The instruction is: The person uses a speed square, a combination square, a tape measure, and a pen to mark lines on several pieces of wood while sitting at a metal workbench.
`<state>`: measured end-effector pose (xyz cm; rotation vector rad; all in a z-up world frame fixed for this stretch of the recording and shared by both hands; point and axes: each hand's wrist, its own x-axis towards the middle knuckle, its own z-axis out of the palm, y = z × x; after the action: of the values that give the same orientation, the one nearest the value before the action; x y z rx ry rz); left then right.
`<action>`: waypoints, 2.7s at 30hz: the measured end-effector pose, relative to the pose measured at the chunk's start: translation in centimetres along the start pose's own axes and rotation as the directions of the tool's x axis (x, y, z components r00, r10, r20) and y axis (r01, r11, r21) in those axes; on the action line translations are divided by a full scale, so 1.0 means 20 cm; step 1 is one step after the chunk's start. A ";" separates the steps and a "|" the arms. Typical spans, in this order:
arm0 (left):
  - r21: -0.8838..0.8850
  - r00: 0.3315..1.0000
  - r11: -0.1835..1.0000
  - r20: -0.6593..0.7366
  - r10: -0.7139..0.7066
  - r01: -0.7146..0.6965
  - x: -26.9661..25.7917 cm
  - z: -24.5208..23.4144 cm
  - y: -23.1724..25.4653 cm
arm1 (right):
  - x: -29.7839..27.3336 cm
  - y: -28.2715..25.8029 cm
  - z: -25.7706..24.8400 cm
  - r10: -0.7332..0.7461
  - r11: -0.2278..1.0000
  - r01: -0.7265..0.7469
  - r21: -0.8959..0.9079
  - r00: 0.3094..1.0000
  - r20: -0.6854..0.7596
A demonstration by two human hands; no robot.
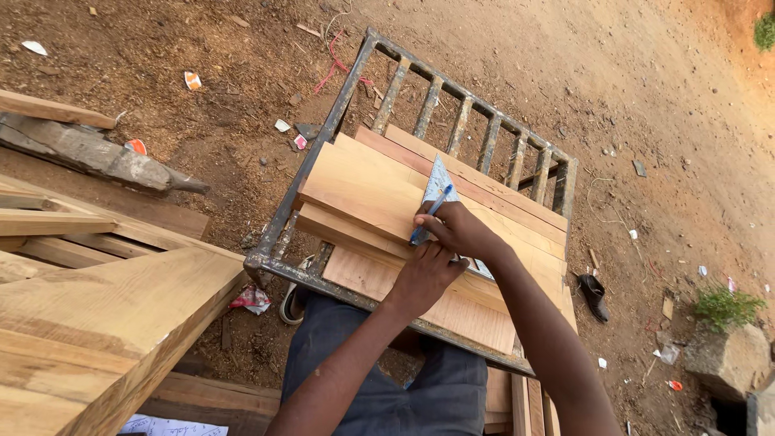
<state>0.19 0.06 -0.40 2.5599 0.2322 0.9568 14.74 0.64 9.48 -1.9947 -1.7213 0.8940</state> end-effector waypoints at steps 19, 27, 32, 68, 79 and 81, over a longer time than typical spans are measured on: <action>-0.039 0.999 0.999 0.047 -0.022 0.024 0.00 -0.02 0.00 | 0.31 0.18 -0.24 -0.011 0.921 0.022 -0.388 1.000 0.029; 0.016 0.992 1.000 0.125 -0.021 0.019 0.02 -0.08 0.01 | 0.23 0.12 -0.20 -0.162 0.977 0.130 -0.167 0.967 -0.198; 0.076 0.996 0.997 0.083 -0.036 0.030 -0.01 -0.17 -0.12 | 0.14 0.07 -0.04 -0.147 0.984 0.160 0.072 0.976 -0.163; -0.026 0.983 0.992 0.139 -0.117 0.122 -0.04 -0.22 -0.22 | 0.48 -0.06 -0.03 -0.054 0.975 0.094 -0.200 0.979 0.195; -0.070 0.989 0.991 0.100 -0.109 0.116 -0.03 -0.28 -0.22 | 0.51 -0.14 -0.06 -0.036 0.944 0.144 -0.296 0.939 0.342; -0.092 0.992 0.991 0.091 -0.092 0.101 -0.03 -0.28 -0.23 | 0.61 -0.09 -0.16 -0.027 0.934 0.106 -0.343 0.974 0.225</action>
<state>-3.98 5.71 1.17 2.4715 0.2760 0.7997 16.35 13.25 10.21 -2.1025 -2.1935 0.8548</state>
